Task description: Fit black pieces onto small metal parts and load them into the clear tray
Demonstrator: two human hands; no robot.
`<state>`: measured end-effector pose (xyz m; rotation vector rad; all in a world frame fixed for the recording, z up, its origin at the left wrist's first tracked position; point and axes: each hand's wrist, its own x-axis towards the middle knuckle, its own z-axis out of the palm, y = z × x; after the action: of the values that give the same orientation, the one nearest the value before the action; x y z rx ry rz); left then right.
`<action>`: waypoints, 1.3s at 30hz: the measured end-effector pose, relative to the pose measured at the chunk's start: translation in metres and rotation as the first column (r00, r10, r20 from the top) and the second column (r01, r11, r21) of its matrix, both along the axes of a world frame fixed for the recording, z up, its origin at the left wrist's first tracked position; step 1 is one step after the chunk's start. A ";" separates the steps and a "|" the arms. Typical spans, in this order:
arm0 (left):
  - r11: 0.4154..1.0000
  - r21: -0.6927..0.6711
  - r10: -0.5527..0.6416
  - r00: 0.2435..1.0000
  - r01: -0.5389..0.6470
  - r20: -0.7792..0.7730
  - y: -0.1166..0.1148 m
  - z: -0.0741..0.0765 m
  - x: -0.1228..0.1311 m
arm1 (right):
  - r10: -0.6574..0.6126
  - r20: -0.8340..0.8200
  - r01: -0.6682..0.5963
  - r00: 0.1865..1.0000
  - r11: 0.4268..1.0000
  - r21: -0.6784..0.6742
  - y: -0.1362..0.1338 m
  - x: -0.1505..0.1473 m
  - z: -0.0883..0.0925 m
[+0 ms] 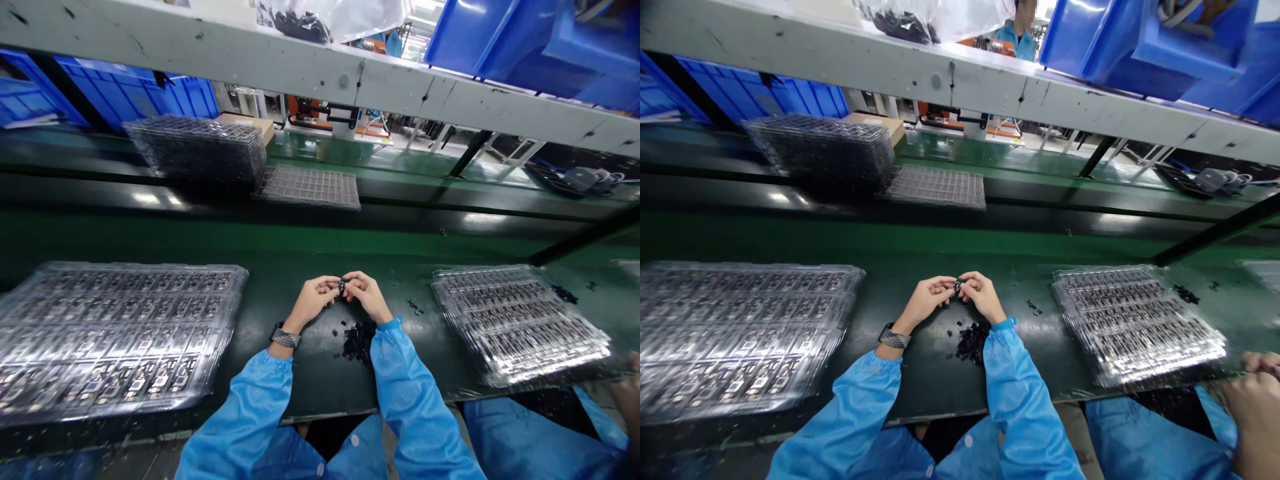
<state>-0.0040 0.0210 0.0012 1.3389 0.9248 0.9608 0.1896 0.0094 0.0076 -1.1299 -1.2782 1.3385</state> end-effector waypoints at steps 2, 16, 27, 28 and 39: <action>0.999 -0.038 0.006 0.999 -0.005 0.031 0.000 0.002 -0.001 | 0.002 0.017 -0.002 1.000 1.000 -0.013 0.000 -0.001 -0.001; 0.996 -0.066 -0.058 0.990 0.067 0.128 -0.004 -0.002 0.005 | 0.026 0.058 -0.023 0.998 0.998 -0.052 -0.003 -0.003 0.001; 0.997 -0.073 0.033 0.987 -0.022 0.159 -0.005 -0.011 0.011 | -0.005 0.123 0.007 0.992 1.000 -0.021 0.003 0.004 -0.012; 0.997 -0.062 0.046 0.988 -0.037 0.149 -0.005 -0.011 0.011 | -0.010 0.110 0.014 0.994 0.999 -0.033 0.003 0.003 -0.012; 0.958 -0.082 0.286 0.943 -0.276 0.167 -0.003 0.017 -0.002 | 0.236 0.409 -0.219 0.881 0.972 -0.089 -0.002 -0.001 0.003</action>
<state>-0.0062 0.0182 0.0179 1.0694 1.0152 1.2419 0.1886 0.0077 0.0109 -1.3790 -1.7477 1.3381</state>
